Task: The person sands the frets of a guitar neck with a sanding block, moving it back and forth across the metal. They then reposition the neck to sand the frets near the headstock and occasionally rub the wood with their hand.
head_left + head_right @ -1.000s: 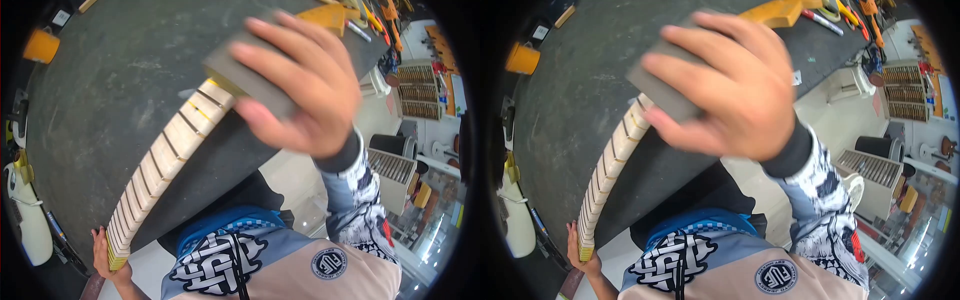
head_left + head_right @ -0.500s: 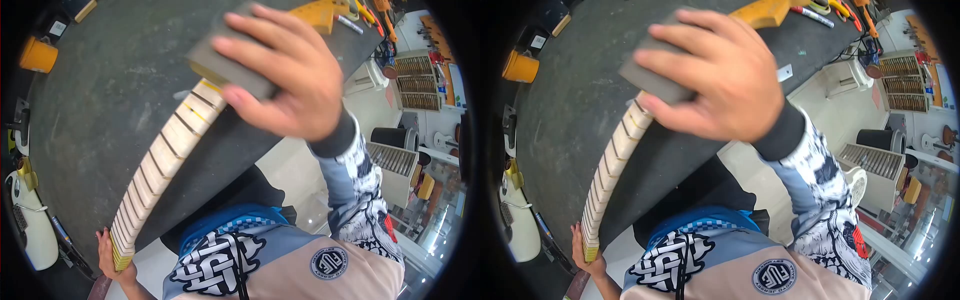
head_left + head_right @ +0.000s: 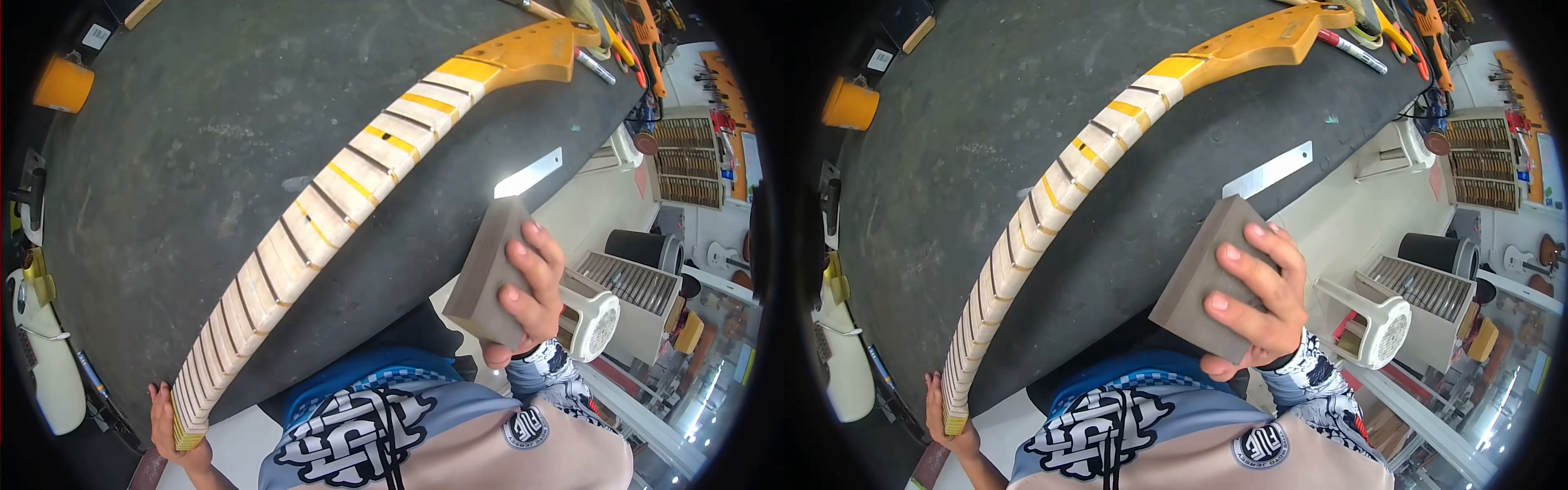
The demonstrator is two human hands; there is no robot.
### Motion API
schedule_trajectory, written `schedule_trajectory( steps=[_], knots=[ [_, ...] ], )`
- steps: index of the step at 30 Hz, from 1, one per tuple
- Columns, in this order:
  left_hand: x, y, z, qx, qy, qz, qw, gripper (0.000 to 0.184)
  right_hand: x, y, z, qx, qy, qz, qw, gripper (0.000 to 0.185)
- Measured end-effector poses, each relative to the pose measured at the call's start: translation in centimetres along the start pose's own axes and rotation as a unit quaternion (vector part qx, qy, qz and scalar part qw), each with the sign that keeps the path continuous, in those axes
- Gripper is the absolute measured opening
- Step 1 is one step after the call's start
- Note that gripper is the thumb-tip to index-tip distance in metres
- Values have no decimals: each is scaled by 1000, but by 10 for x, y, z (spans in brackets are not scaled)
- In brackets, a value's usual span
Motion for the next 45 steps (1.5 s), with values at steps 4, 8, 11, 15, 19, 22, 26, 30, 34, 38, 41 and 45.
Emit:
schedule_trajectory(
  steps=[4,8,11,15,19,22,26,30,34,38,41,45],
  knots=[
    [-1,2,2,5,12,-7,1000,53,6,-6,-8,-10,-17,-21,1000,63],
    [-3,3,5,10,14,-7,1000,53,5,-11,-9,-31,4,6,1000,62],
    [-3,3,6,8,13,-7,1000,54,4,-13,-6,-29,6,19,999,60],
    [-3,3,6,6,22,-10,1000,53,1,-16,-7,-42,16,41,998,59],
    [-3,3,7,8,12,-7,1000,54,-2,-19,-7,-62,29,77,995,58],
    [-1,2,6,3,11,-9,1000,54,-1,-20,-5,-62,27,93,993,55],
    [-5,4,8,3,12,-7,1000,55,-6,-25,-3,-49,28,104,993,55],
    [-5,4,8,8,15,7,1000,55,-7,-26,-3,-53,29,109,992,54],
    [-6,3,6,11,9,11,1000,53,-8,-26,-4,-54,33,114,991,54],
    [1,-1,2,15,-12,18,1000,53,-12,-18,-1,-41,21,118,992,56],
    [16,-6,-13,-5,-45,14,999,53,-14,4,9,-20,4,97,995,56],
    [19,8,-23,-5,-76,-48,996,59,-23,26,26,4,-10,149,989,54]
  ],
)
Point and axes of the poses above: each hand's wrist, its own z-axis away from the middle knuckle, its own y-axis out of the back of the hand, x = y × z, the point moved 10 cm from there along -z, towards the middle knuckle, and after that the axes turned 11 degrees about z, right-handed, at the moved point
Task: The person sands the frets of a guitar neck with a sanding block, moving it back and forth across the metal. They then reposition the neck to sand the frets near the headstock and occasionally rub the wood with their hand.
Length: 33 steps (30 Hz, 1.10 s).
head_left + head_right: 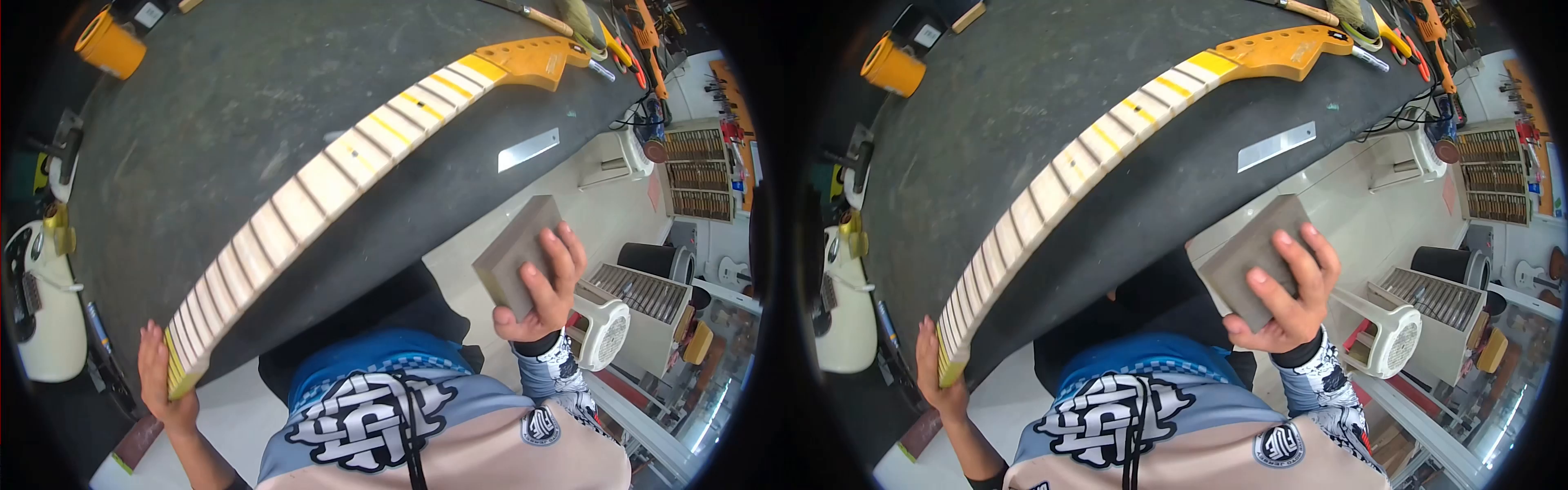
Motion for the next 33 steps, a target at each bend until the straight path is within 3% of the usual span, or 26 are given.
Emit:
schedule_trajectory(
  steps=[9,14,17,21,22,26,33],
  knots=[
    [11,-13,-26,-140,23,-84,986,86,-24,21,58,25,-37,-1,999,49],
    [19,-17,-20,-227,93,-161,956,97,-32,31,85,26,-57,-1,998,47],
    [39,-12,-21,-133,110,-1,985,94,-30,36,98,26,-68,0,997,47],
    [41,-22,-37,-55,122,-62,989,81,-23,41,105,26,-74,-5,997,46],
    [40,-24,-42,-21,102,-49,993,70,-21,42,104,28,-70,-7,997,46],
    [48,-39,-58,0,84,-49,995,52,-2,46,111,41,-77,-4,996,47],
    [69,-60,-87,21,58,-39,997,54,20,49,123,42,-110,-11,993,46]
  ],
)
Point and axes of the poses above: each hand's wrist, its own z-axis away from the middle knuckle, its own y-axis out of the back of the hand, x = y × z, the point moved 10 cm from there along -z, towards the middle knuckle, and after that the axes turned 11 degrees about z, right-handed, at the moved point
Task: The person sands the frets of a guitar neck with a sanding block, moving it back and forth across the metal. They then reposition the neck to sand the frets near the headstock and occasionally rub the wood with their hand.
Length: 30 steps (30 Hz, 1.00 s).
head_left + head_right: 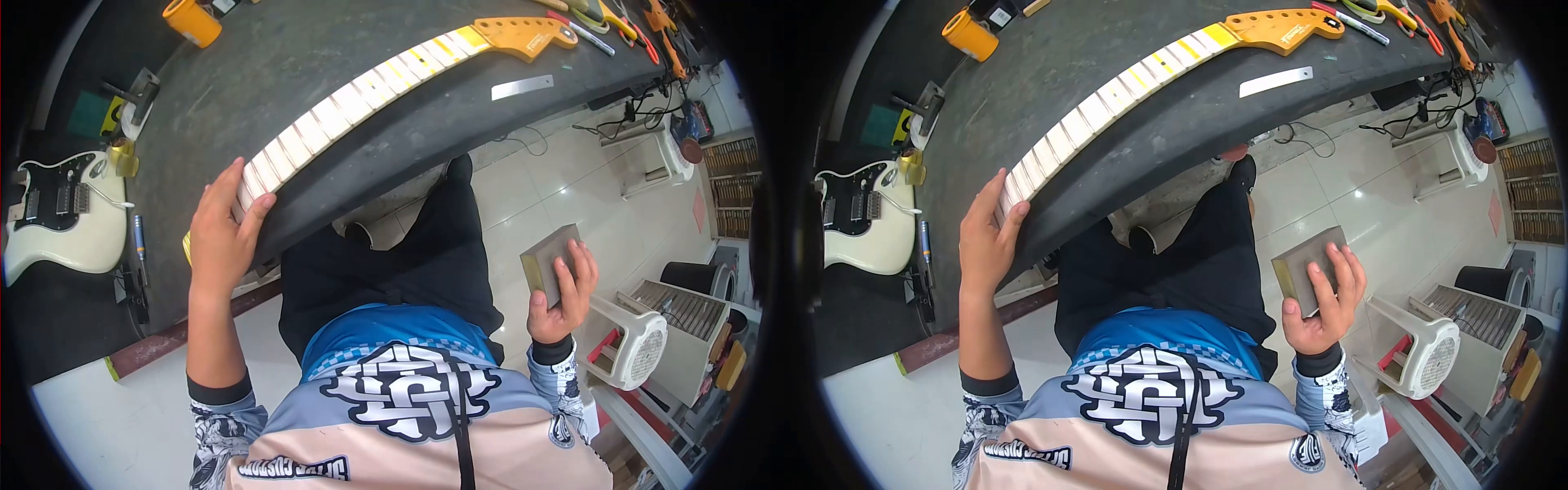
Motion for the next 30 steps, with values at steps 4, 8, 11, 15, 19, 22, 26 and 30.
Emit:
schedule_trajectory(
  steps=[4,8,11,15,19,22,26,30],
  knots=[
    [23,-15,-23,4,-16,10,1000,56,16,8,7,5,-15,10,1000,46],
    [51,-37,-53,4,-22,24,999,59,30,20,16,14,-35,23,999,45],
    [74,-59,-79,6,-49,-10,999,64,40,27,24,19,-50,30,998,45],
    [104,-92,-116,-3,-61,-19,998,65,50,40,33,24,-62,47,997,45],
    [139,-123,-157,-55,-35,-12,998,65,59,53,42,30,-74,66,995,45],
    [158,-148,-184,-95,-19,-11,995,64,62,63,46,36,-78,84,993,45],
    [164,-143,-183,-93,-8,12,996,64,63,74,51,48,-62,99,992,44],
    [129,-117,-151,-69,-22,7,997,65,61,69,50,46,-61,87,993,45]
  ],
)
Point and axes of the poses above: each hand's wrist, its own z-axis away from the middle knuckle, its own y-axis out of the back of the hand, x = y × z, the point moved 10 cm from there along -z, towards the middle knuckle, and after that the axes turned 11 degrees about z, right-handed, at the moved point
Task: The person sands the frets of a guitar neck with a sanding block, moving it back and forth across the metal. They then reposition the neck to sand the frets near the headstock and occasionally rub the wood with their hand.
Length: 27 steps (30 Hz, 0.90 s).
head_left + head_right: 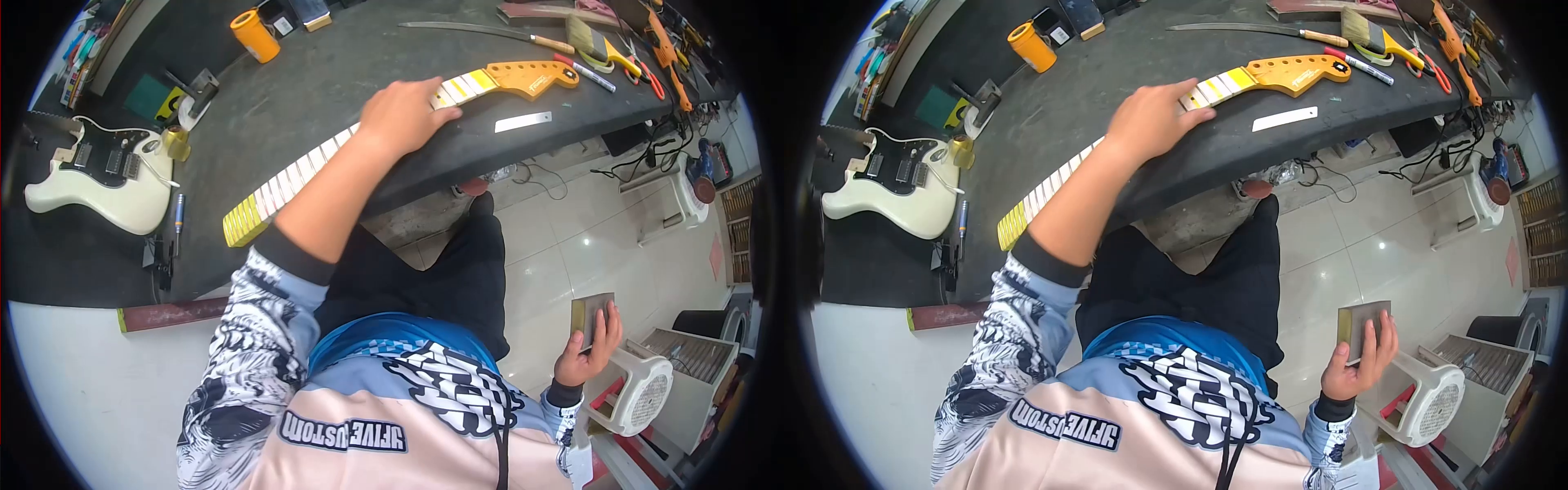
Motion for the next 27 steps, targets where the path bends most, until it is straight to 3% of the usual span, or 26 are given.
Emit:
schedule_trajectory(
  steps=[5,7,13,16,22,25,27],
  knots=[
    [-54,57,84,-4,-45,-4,999,64,-16,-11,-7,-7,22,-24,999,44],
    [-79,79,117,-35,-1,27,999,62,-22,-17,-9,-10,32,-31,999,44],
    [-123,120,182,-45,-16,23,999,67,-45,-30,-19,-32,51,-58,996,44],
    [-122,125,176,-54,37,27,997,71,-48,-32,-20,-27,53,-60,996,44],
    [-73,72,84,-71,-9,89,993,73,-49,-20,-18,-19,46,-43,998,45],
    [-49,43,44,-100,-26,25,994,76,-34,-7,-6,-12,5,-15,1000,46],
    [-44,34,34,-160,50,41,985,79,-13,3,11,-4,-53,-17,998,47]
  ],
)
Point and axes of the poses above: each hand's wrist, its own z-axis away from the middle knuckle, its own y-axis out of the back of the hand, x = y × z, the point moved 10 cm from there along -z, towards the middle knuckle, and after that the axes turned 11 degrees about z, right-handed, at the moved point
